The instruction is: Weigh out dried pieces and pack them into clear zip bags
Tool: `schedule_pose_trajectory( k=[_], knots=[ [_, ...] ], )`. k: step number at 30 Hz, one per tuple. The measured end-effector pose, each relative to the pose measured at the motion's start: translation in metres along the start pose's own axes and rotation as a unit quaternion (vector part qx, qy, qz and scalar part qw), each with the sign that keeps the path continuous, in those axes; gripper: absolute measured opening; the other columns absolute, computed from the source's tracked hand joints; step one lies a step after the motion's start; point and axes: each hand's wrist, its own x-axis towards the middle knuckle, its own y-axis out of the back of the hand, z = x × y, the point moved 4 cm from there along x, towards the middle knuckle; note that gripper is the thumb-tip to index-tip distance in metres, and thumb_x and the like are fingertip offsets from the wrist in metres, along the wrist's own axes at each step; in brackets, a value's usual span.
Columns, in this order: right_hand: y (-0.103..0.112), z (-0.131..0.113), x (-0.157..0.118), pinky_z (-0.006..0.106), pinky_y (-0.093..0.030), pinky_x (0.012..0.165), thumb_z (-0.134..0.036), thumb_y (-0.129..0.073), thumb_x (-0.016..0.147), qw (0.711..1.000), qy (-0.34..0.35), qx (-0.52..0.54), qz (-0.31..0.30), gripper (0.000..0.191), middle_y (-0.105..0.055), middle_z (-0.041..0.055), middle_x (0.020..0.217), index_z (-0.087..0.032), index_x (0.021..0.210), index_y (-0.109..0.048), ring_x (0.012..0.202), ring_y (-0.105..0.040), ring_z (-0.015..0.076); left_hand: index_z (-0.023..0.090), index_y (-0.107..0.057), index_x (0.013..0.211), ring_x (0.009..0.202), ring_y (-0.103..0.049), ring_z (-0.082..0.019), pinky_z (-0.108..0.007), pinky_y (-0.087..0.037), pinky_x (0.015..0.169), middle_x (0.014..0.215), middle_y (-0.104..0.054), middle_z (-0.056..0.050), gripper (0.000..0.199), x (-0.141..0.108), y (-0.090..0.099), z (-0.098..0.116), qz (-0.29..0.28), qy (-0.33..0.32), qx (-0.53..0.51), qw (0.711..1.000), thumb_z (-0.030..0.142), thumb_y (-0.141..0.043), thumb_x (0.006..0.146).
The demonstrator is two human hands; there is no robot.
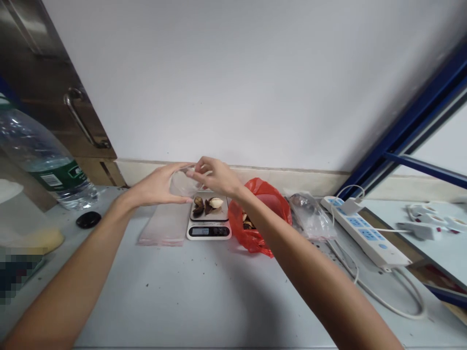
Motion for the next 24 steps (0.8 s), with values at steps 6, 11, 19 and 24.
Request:
schedule_pose_trajectory(
  k=[6, 11, 19, 24],
  knots=[
    [-0.02, 0.028, -0.003, 0.032, -0.051, 0.073, -0.04, -0.081, 0.07, 0.942, -0.142, -0.271, -0.139, 0.046, -0.071, 0.0118, 0.116, -0.024, 0.111, -0.067, 0.103, -0.067, 0.0298, 0.018, -0.049, 0.142, 0.128, -0.056, -0.034, -0.036, -0.041, 0.107, 0.145, -0.057, -0.014, 0.089, -0.008, -0.01, -0.035, -0.158, 0.113, 0.094, 0.976, 0.048, -0.077, 0.064],
    [-0.038, 0.039, -0.006, 0.033, -0.051, 0.063, -0.029, -0.078, 0.065, 0.925, -0.169, -0.27, -0.208, 0.048, -0.075, 0.0109, 0.109, -0.026, 0.112, -0.071, 0.098, -0.069, 0.0323, 0.016, -0.05, 0.143, 0.129, -0.055, -0.036, -0.033, -0.044, 0.103, 0.143, -0.057, -0.016, 0.091, -0.007, -0.025, -0.033, -0.208, 0.133, 0.117, 0.962, 0.041, -0.079, 0.061],
    [-0.038, 0.034, 0.0, 0.03, -0.053, 0.072, -0.015, -0.078, 0.063, 0.937, -0.133, -0.237, -0.218, 0.05, -0.076, 0.0075, 0.108, -0.024, 0.112, -0.073, 0.098, -0.07, 0.0284, 0.016, -0.058, 0.135, 0.13, -0.054, -0.039, -0.037, -0.046, 0.102, 0.137, -0.061, -0.018, 0.087, 0.001, -0.046, -0.031, -0.244, 0.122, 0.128, 0.953, 0.044, -0.084, 0.056],
    [-0.047, 0.033, 0.005, 0.032, -0.053, 0.092, -0.014, -0.08, 0.063, 0.976, -0.083, -0.098, -0.177, 0.068, -0.073, 0.0083, 0.12, -0.02, 0.129, -0.063, 0.108, -0.068, 0.0256, 0.023, -0.062, 0.125, 0.119, -0.062, -0.033, -0.032, -0.049, 0.095, 0.129, -0.069, -0.008, 0.074, 0.002, -0.047, -0.047, -0.224, 0.068, 0.04, 0.971, 0.047, -0.083, 0.057]
  ],
)
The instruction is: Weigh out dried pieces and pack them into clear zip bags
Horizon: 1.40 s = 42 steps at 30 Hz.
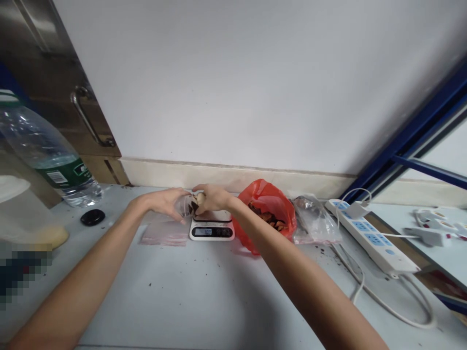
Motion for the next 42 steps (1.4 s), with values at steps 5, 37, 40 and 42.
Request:
schedule_pose_trajectory(
  k=[5, 37, 40, 42],
  knots=[
    [0.004, 0.0, -0.004, 0.04, -0.054, 0.096, -0.007, -0.069, 0.075, 0.979, 0.039, 0.202, 0.012, 0.052, -0.075, 0.0075, 0.112, -0.021, 0.123, -0.058, 0.102, -0.07, 0.0222, 0.02, -0.065, 0.115, 0.104, -0.067, -0.028, -0.031, -0.05, 0.089, 0.114, -0.074, -0.004, 0.056, -0.007, 0.009, -0.002, 0.018, -0.077, -0.09, 0.993, 0.044, -0.076, 0.066],
    [0.077, -0.014, -0.058, 0.034, -0.054, 0.069, -0.045, -0.075, 0.073, 0.964, 0.179, 0.122, 0.155, 0.028, -0.069, 0.0041, 0.073, -0.019, 0.07, -0.065, 0.07, -0.065, 0.0171, 0.016, -0.077, 0.085, 0.08, -0.075, -0.023, -0.035, -0.064, 0.078, 0.08, -0.079, -0.006, 0.033, -0.032, 0.049, 0.045, 0.282, -0.12, -0.35, 0.885, 0.047, -0.079, 0.076],
    [0.079, -0.014, -0.06, 0.032, -0.052, 0.065, -0.04, -0.076, 0.072, 0.963, 0.19, 0.105, 0.159, 0.025, -0.068, 0.0023, 0.071, -0.019, 0.072, -0.063, 0.067, -0.063, 0.0153, 0.016, -0.075, 0.079, 0.074, -0.074, -0.021, -0.032, -0.064, 0.072, 0.075, -0.078, -0.006, 0.024, -0.036, 0.05, 0.055, 0.287, -0.134, -0.319, 0.894, 0.04, -0.075, 0.079],
    [0.079, -0.017, -0.061, 0.031, -0.052, 0.066, -0.036, -0.076, 0.073, 0.962, 0.197, 0.095, 0.166, 0.022, -0.069, 0.002, 0.073, -0.019, 0.081, -0.064, 0.068, -0.064, 0.0156, 0.015, -0.074, 0.076, 0.072, -0.074, -0.02, -0.029, -0.062, 0.069, 0.075, -0.078, -0.007, 0.021, -0.037, 0.049, 0.06, 0.3, -0.143, -0.295, 0.896, 0.035, -0.071, 0.081]
  ],
)
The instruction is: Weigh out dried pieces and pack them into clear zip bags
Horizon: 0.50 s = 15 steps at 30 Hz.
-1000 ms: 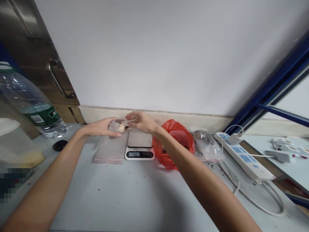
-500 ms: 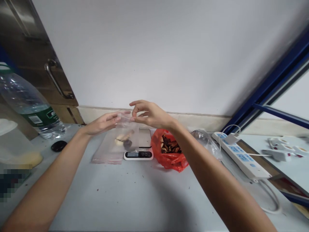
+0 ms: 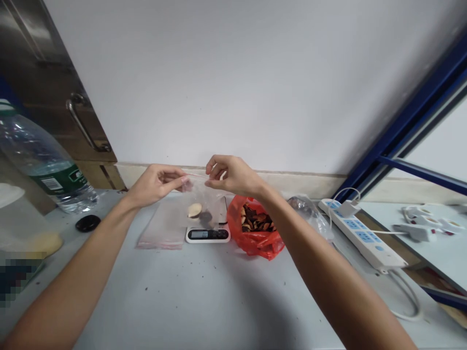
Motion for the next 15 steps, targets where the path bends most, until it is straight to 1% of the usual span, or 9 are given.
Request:
schedule_pose_trajectory(
  k=[2, 3, 6, 8, 11, 15],
  knots=[
    [-0.003, -0.004, 0.001, 0.031, -0.052, 0.068, -0.036, -0.073, 0.076, 1.0, 0.01, -0.015, -0.01, 0.022, -0.071, 0.0029, 0.075, -0.018, 0.088, -0.067, 0.071, -0.065, 0.0164, 0.015, -0.075, 0.078, 0.072, -0.074, -0.02, -0.027, -0.06, 0.066, 0.075, -0.078, -0.007, 0.019, -0.001, -0.004, 0.004, 0.007, -0.02, 0.025, 0.999, 0.032, -0.067, 0.083],
    [-0.005, -0.007, 0.002, 0.031, -0.051, 0.069, -0.037, -0.071, 0.079, 0.999, 0.016, -0.024, -0.021, 0.021, -0.071, 0.0036, 0.076, -0.018, 0.087, -0.068, 0.072, -0.065, 0.0166, 0.015, -0.075, 0.079, 0.071, -0.074, -0.02, -0.026, -0.059, 0.064, 0.075, -0.078, -0.007, 0.019, -0.001, -0.006, 0.007, 0.009, -0.031, 0.039, 0.999, 0.031, -0.065, 0.084],
    [-0.013, -0.013, 0.005, 0.03, -0.05, 0.068, -0.037, -0.064, 0.085, 0.997, 0.043, -0.054, -0.044, 0.022, -0.072, 0.0049, 0.077, -0.017, 0.078, -0.07, 0.074, -0.064, 0.0164, 0.015, -0.076, 0.078, 0.068, -0.073, -0.019, -0.025, -0.057, 0.06, 0.074, -0.077, -0.006, 0.021, -0.002, -0.012, 0.013, 0.015, -0.064, 0.074, 0.995, 0.029, -0.061, 0.085],
    [-0.017, -0.016, 0.006, 0.029, -0.048, 0.064, -0.033, -0.061, 0.086, 0.995, 0.056, -0.067, -0.038, 0.021, -0.071, 0.0051, 0.078, -0.017, 0.076, -0.069, 0.073, -0.063, 0.0159, 0.016, -0.076, 0.078, 0.068, -0.072, -0.019, -0.026, -0.058, 0.062, 0.074, -0.077, -0.005, 0.022, -0.003, -0.012, 0.017, 0.021, -0.079, 0.096, 0.992, 0.029, -0.06, 0.086],
    [-0.017, -0.016, 0.004, 0.027, -0.045, 0.061, -0.031, -0.06, 0.086, 0.995, 0.06, -0.072, -0.016, 0.019, -0.071, 0.0055, 0.08, -0.017, 0.078, -0.069, 0.073, -0.062, 0.0156, 0.017, -0.076, 0.079, 0.07, -0.073, -0.019, -0.027, -0.06, 0.066, 0.076, -0.078, -0.004, 0.023, -0.004, -0.005, 0.02, 0.029, -0.088, 0.124, 0.988, 0.031, -0.06, 0.086],
    [-0.008, -0.011, -0.005, 0.028, -0.045, 0.064, -0.031, -0.059, 0.087, 0.994, 0.041, -0.106, -0.003, 0.018, -0.072, 0.0053, 0.082, -0.018, 0.081, -0.069, 0.072, -0.061, 0.0157, 0.017, -0.075, 0.077, 0.068, -0.073, -0.019, -0.026, -0.06, 0.066, 0.075, -0.078, -0.004, 0.023, -0.005, 0.012, 0.02, 0.058, -0.087, 0.146, 0.984, 0.034, -0.061, 0.084]
  ],
)
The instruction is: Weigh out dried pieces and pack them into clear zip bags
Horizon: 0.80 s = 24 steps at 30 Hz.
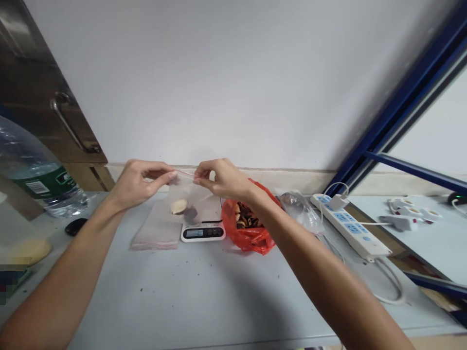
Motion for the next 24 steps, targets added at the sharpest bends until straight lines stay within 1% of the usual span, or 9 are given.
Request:
schedule_pose_trajectory(
  k=[7, 10, 13, 15, 17, 19, 21, 22, 24],
  knots=[
    [0.013, 0.022, -0.024, 0.029, -0.04, 0.063, -0.032, -0.056, 0.089, 0.991, -0.074, -0.115, 0.0, 0.022, -0.067, 0.0035, 0.072, -0.02, 0.073, -0.065, 0.064, -0.055, 0.0153, 0.017, -0.075, 0.076, 0.067, -0.072, -0.018, -0.027, -0.059, 0.066, 0.074, -0.078, -0.004, 0.023, 0.001, 0.005, -0.006, -0.002, 0.006, 0.032, 0.999, 0.033, -0.061, 0.084],
    [0.025, 0.039, -0.036, 0.031, -0.04, 0.062, -0.034, -0.057, 0.089, 0.977, -0.129, -0.171, -0.014, 0.029, -0.063, 0.0029, 0.064, -0.021, 0.064, -0.061, 0.061, -0.054, 0.0162, 0.02, -0.077, 0.081, 0.072, -0.072, -0.019, -0.028, -0.059, 0.071, 0.08, -0.079, -0.003, 0.023, 0.0, 0.016, -0.002, 0.038, 0.0, 0.062, 0.997, 0.034, -0.06, 0.086],
    [0.041, 0.045, -0.045, 0.033, -0.047, 0.066, -0.041, -0.065, 0.083, 0.983, -0.139, -0.12, -0.005, 0.024, -0.07, 0.0058, 0.076, -0.02, 0.073, -0.067, 0.069, -0.061, 0.0191, 0.023, -0.077, 0.083, 0.079, -0.072, -0.02, -0.028, -0.058, 0.073, 0.088, -0.08, -0.002, 0.023, 0.001, 0.026, 0.007, 0.069, -0.021, 0.099, 0.992, 0.037, -0.06, 0.088],
    [0.048, 0.036, -0.046, 0.034, -0.052, 0.074, -0.045, -0.073, 0.075, 0.994, -0.102, -0.044, -0.004, 0.033, -0.074, 0.0092, 0.101, -0.02, 0.097, -0.072, 0.086, -0.066, 0.022, 0.025, -0.077, 0.082, 0.081, -0.072, -0.02, -0.029, -0.057, 0.076, 0.089, -0.079, -0.002, 0.022, 0.007, 0.017, 0.018, 0.03, -0.065, 0.108, 0.992, 0.038, -0.061, 0.089],
    [0.047, 0.022, -0.043, 0.034, -0.055, 0.078, -0.043, -0.078, 0.07, 0.996, -0.068, 0.013, -0.051, 0.054, -0.071, 0.0095, 0.118, -0.022, 0.118, -0.069, 0.097, -0.066, 0.0228, 0.025, -0.077, 0.082, 0.082, -0.072, -0.02, -0.03, -0.056, 0.08, 0.091, -0.079, -0.002, 0.023, 0.017, -0.003, 0.034, -0.013, -0.127, 0.104, 0.986, 0.039, -0.061, 0.09],
    [0.042, 0.012, -0.04, 0.032, -0.055, 0.074, -0.037, -0.074, 0.075, 0.991, -0.063, 0.016, -0.117, 0.041, -0.075, 0.0065, 0.107, -0.021, 0.113, -0.071, 0.089, -0.067, 0.0206, 0.025, -0.077, 0.083, 0.083, -0.072, -0.019, -0.03, -0.055, 0.082, 0.093, -0.078, -0.002, 0.026, 0.028, -0.026, 0.053, -0.016, -0.189, 0.093, 0.977, 0.039, -0.059, 0.093],
    [0.042, 0.011, -0.04, 0.029, -0.053, 0.067, -0.03, -0.065, 0.083, 0.986, -0.075, -0.016, -0.149, 0.019, -0.076, 0.0032, 0.086, -0.018, 0.094, -0.074, 0.074, -0.066, 0.0175, 0.022, -0.077, 0.085, 0.085, -0.071, -0.019, -0.03, -0.055, 0.083, 0.096, -0.078, -0.004, 0.027, 0.035, -0.044, 0.072, 0.031, -0.245, 0.075, 0.966, 0.04, -0.059, 0.095],
    [0.047, 0.013, -0.042, 0.029, -0.052, 0.066, -0.027, -0.061, 0.085, 0.986, -0.082, -0.034, -0.143, 0.017, -0.075, 0.0023, 0.08, -0.017, 0.087, -0.074, 0.07, -0.065, 0.0168, 0.022, -0.077, 0.089, 0.09, -0.071, -0.02, -0.031, -0.055, 0.086, 0.098, -0.077, -0.004, 0.025, 0.038, -0.051, 0.078, 0.045, -0.246, 0.075, 0.965, 0.041, -0.061, 0.094],
    [0.064, 0.021, -0.053, 0.03, -0.053, 0.071, -0.026, -0.055, 0.09, 0.991, -0.09, -0.071, -0.076, 0.022, -0.077, 0.002, 0.083, -0.018, 0.09, -0.076, 0.075, -0.067, 0.018, 0.022, -0.076, 0.096, 0.095, -0.07, -0.022, -0.034, -0.054, 0.089, 0.101, -0.077, -0.004, 0.025, 0.04, -0.062, 0.087, 0.06, -0.244, 0.069, 0.965, 0.043, -0.063, 0.094]
  ],
)
